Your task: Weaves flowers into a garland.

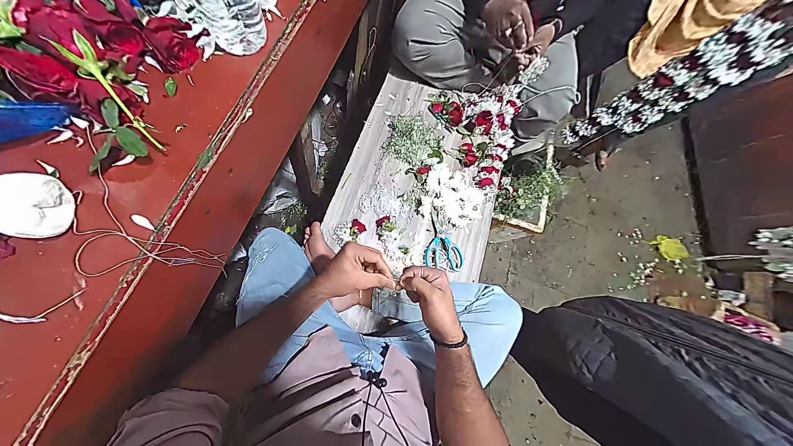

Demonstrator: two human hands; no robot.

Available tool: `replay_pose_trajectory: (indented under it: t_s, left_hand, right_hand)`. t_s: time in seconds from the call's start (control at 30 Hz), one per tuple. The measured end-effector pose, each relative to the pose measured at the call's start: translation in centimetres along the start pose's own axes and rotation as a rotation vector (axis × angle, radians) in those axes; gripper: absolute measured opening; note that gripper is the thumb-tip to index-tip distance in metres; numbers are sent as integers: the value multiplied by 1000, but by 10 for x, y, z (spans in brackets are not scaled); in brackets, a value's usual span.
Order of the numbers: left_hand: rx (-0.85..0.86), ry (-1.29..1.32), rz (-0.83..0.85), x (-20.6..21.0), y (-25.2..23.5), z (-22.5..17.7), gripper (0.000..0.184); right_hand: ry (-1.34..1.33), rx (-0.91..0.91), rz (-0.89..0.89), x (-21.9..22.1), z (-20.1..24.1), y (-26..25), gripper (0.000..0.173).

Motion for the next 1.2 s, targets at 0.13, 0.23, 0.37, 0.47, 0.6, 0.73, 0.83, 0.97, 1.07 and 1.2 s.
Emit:
replay_pose_trajectory:
  t_s: [0.13, 0.23, 0.37, 0.47, 0.6, 0.73, 0.83, 0.97, 1.07, 1.2]
  left_hand:
    - [-93, 320, -30, 3, 9, 11, 8]
    - [-84, 396, -42, 3, 11, 12, 5]
    - [-23, 217, -37, -1, 10, 8, 8]
    - [-80, -37, 55, -4, 10, 25, 21]
    - [-253, -422, 362, -3, 11, 56, 56]
    - [-262, -570, 505, 9, 13, 77, 46]
    - [-268, -422, 397, 3, 11, 69, 26]
    - [-348, -317, 248, -20, 18, 52, 26]
    - [-337, -223, 159, -35, 30, 31, 21]
    - [-285, -102, 85, -46, 41, 3, 16]
  right_hand:
    - [-103, 60, -7, 2, 8, 3, 26]
    - [-141, 26, -28, 3, 19, 5, 26]
    - [-186, -13, -61, 8, 37, 7, 25]
    - [-256, -59, -34, 14, 62, 9, 22]
    - [-215, -220, -86, 5, 126, 15, 19]
    - [-141, -390, -140, -20, 188, 20, 21]
    - [-33, -483, -207, -48, 218, 19, 26]
    - [-5, -430, -312, -93, 204, 14, 25]
    - [-9, -294, -432, -122, 146, 9, 27]
    - [-58, -121, -615, -149, 47, 2, 24]
Point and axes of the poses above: each hand's wrist, its own y-axis away from the middle knuckle, its own x-axis out of the palm, z = x × y, the point moved 3 cm from there along -y, towards the middle knuckle, and after that the axes turned 4 degrees about -y, right-handed, at the moved point
